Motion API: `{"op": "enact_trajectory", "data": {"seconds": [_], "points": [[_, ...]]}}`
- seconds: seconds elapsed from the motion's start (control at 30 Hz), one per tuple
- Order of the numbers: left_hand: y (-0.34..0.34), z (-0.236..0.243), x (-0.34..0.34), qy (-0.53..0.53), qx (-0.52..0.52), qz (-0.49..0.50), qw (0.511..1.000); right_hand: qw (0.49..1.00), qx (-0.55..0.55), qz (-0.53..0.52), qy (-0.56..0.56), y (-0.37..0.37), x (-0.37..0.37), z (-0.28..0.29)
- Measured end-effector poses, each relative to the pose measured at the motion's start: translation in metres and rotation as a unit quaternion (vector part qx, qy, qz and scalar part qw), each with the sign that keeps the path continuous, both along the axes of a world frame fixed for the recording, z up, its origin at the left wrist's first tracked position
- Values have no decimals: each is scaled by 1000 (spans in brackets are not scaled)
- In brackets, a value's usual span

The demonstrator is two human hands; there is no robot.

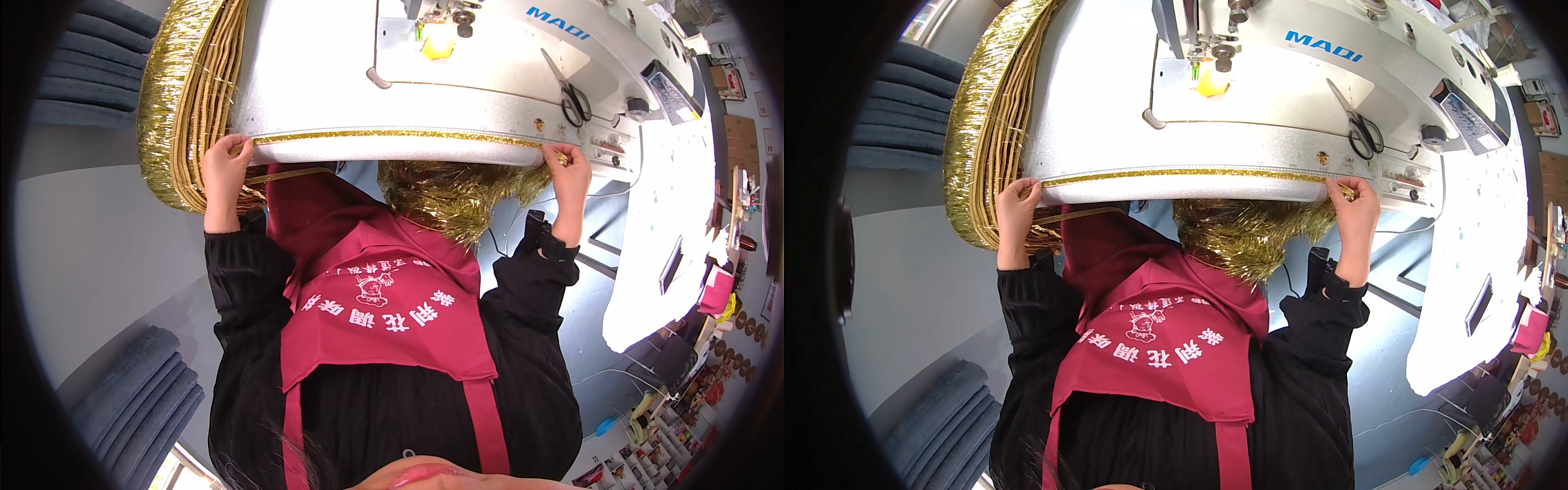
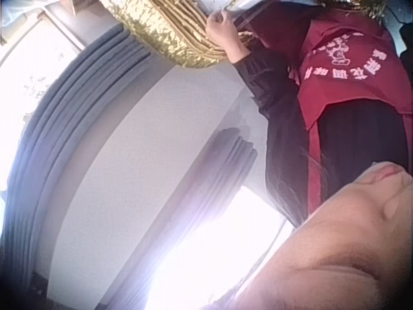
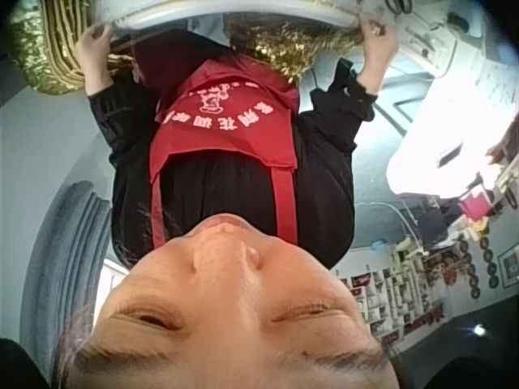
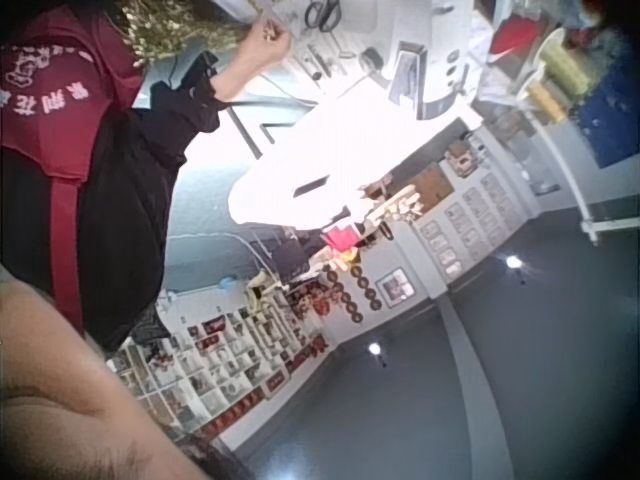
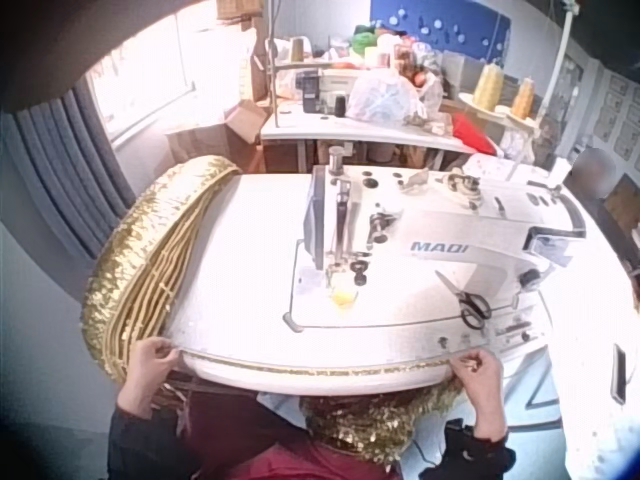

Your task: The person aligns a gold tinsel trim along the edge of a white fabric piece on a sewing machine, then cuts the trim with scissors and folds the end. The person continues to position and adjust the trim along the fabric edge.

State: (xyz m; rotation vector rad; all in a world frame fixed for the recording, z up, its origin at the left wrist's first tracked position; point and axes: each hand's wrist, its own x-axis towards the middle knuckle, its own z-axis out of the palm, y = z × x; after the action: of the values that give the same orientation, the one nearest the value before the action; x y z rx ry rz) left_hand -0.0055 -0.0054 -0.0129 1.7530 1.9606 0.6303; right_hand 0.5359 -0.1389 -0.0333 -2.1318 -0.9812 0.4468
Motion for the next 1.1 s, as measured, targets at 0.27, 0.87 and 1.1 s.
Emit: {"op": "enact_trajectory", "data": {"seconds": [0.27,0.87,1.1], "points": [[0,-5,0,-22,19,-4,1000,1000,-1,0,2,0,0,0],[-2,0,3,-37,19,-3,999,1000,15,-24,-8,-2,-5,-4],[0,-3,-3,-2,14,-7,1000,998,20,-47,-38,-15,-9,-6]]}}
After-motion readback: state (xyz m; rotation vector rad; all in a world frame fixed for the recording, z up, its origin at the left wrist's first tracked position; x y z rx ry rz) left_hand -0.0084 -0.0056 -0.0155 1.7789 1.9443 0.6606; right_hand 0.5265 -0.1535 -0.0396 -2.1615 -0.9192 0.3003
